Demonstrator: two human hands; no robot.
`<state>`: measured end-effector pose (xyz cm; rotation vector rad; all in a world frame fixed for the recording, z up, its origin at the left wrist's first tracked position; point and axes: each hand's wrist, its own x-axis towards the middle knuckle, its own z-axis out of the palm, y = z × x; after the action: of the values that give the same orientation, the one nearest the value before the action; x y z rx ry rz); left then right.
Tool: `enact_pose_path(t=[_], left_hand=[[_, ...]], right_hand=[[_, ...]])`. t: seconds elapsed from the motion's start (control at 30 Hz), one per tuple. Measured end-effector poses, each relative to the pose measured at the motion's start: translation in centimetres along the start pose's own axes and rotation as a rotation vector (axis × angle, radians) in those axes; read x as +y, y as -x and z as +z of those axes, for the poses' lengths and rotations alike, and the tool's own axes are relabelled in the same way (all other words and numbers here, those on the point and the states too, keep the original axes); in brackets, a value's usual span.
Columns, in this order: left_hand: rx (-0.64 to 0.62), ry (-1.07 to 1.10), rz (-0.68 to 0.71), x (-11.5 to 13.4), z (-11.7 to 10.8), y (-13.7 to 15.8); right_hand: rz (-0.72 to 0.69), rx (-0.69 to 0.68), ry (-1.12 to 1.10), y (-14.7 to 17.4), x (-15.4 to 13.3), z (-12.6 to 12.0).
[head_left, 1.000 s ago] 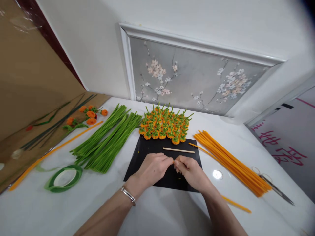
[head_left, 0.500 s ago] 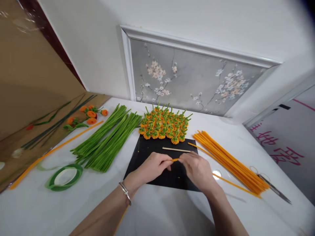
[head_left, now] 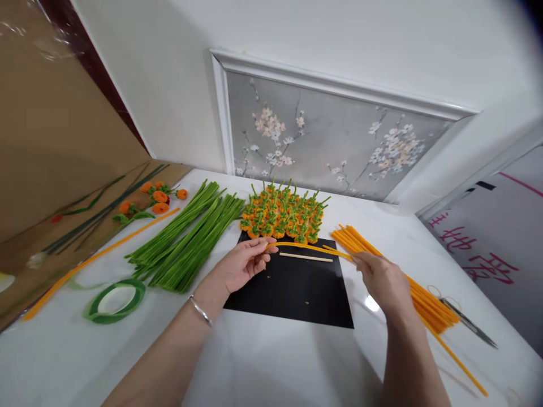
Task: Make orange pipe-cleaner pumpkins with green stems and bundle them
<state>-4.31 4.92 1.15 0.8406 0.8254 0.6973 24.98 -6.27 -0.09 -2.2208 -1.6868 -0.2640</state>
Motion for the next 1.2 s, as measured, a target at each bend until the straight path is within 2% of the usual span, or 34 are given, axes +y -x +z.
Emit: enact_pose_path(t=[0.1,0.17,0.23,0.3,0.37,0.47,0.6,0.8,1.03,1.2], left_hand=[[0.008,-0.080,0.033,-0.6,0.4,0.0],[-0.003,-0.160,0.065,-1.3,1.0,0.0],[-0.019,-0.247,0.096,-2.0,1.8,0.1],[-0.040,-0.319,0.118,-2.5,2.5,0.2],[-0.076,-0.386,0.134,-2.9,3.0,0.2],[-0.132,-0.474,0.178,-3.2,3.3,0.3],[-0.107,-0.507,0.228,-3.0,3.3,0.2],[0.029,-0.475,0.279,-2.8,3.2,0.0],[0.198,-0.552,0.381,-2.9,2.0,-0.6],[0.293,-0.629,0.429,-2.5,1.3,-0.8]], right_hand=[[-0.051,0.023,0.055,0.1,0.9,0.7],[-0.099,0.122,0.033,0.0,0.1,1.0],[-0.145,0.246,-0.049,0.1,-2.0,0.9],[-0.272,0.313,-0.184,0.3,-5.0,0.8],[-0.442,0.220,-0.308,0.6,-7.9,0.9],[-0.554,0.057,-0.364,1.2,-10.7,1.3],[-0.443,-0.063,-0.350,1.5,-10.6,2.1],[-0.292,-0.067,-0.096,0.4,-9.1,2.7],[-0.223,-0.070,-0.013,-0.7,-8.7,3.7],[-0.270,-0.073,0.013,-0.5,-9.2,3.8]])
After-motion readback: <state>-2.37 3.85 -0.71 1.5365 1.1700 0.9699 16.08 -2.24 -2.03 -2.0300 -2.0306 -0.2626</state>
